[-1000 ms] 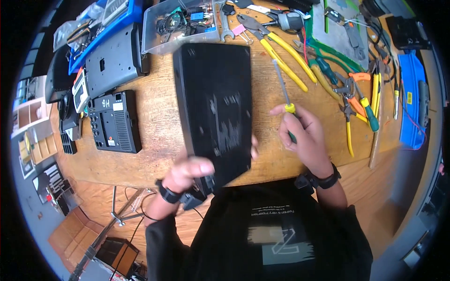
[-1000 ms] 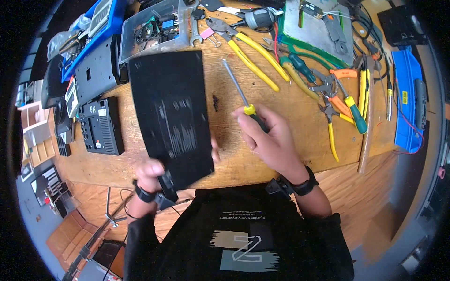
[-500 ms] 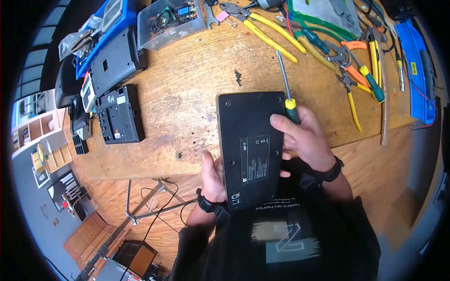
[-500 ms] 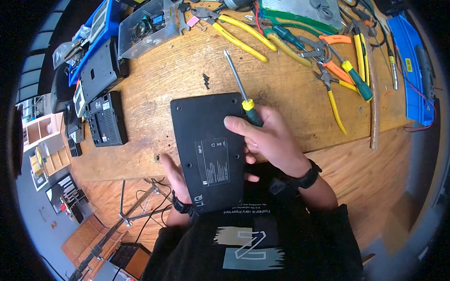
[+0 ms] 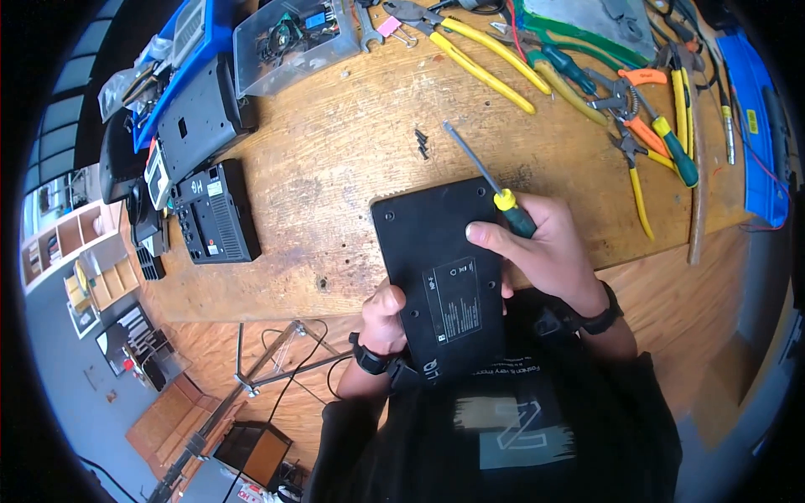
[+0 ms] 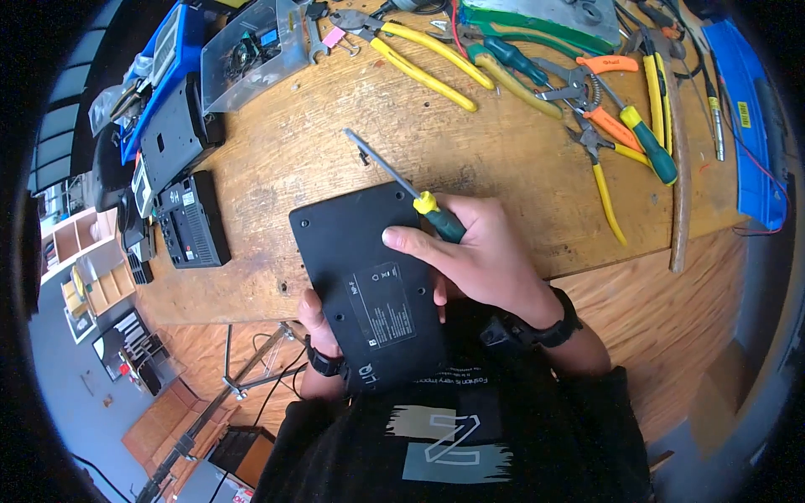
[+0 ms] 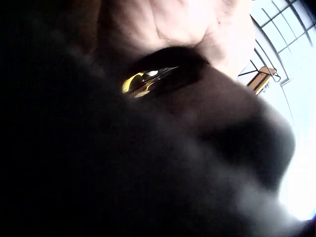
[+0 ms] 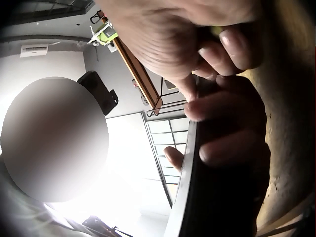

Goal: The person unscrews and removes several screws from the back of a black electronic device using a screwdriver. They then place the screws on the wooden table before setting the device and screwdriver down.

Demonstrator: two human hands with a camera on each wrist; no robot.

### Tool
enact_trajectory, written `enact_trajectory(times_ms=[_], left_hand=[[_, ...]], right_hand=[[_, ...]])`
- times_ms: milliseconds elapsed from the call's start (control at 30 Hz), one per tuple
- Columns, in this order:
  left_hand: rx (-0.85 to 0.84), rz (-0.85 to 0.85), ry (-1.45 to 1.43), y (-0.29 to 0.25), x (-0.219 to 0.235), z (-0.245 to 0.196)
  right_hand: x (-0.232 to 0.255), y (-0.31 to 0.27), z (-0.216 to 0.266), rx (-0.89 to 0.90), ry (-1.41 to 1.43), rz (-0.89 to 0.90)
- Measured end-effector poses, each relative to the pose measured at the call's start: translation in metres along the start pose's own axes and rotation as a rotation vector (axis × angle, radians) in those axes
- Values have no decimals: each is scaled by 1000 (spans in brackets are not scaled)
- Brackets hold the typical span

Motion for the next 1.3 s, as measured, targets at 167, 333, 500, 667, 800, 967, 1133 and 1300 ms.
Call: enact_trajectory(times_ms=[167,333,500,667,800,967,1133,1300], left_hand=[[-99,-62,-114,2,3,-34],[-72,-205,-5,1,15,-61],[69,-231,213,4,27,-83],[149,-256,510,13,26,-100],[174,-178,582,16,25,-104],[124,-221,539,25,9,-103],[3,-155,763,18,25,-96],[80,-215,710,13,19,-94]], right_hand=[[8,4,5,224,-202,-114],[18,-1,0,87,-193,-3],[14,-5,4,10,-174,182],[7,-3,16,-45,-166,353],[8,0,24,-94,-107,439],[10,3,27,-188,-76,484],[11,3,31,-179,-116,506],[11,1,30,-187,-138,509]])
Point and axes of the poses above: each hand's wrist, its own y-axis towards the middle knuckle, its own x-axis out of the back of the hand, z = x × y, the point moved 4 cm from there along y, towards the middle knuckle, and after that the axes turned 15 degrees about -x, right-handed, at the moved point
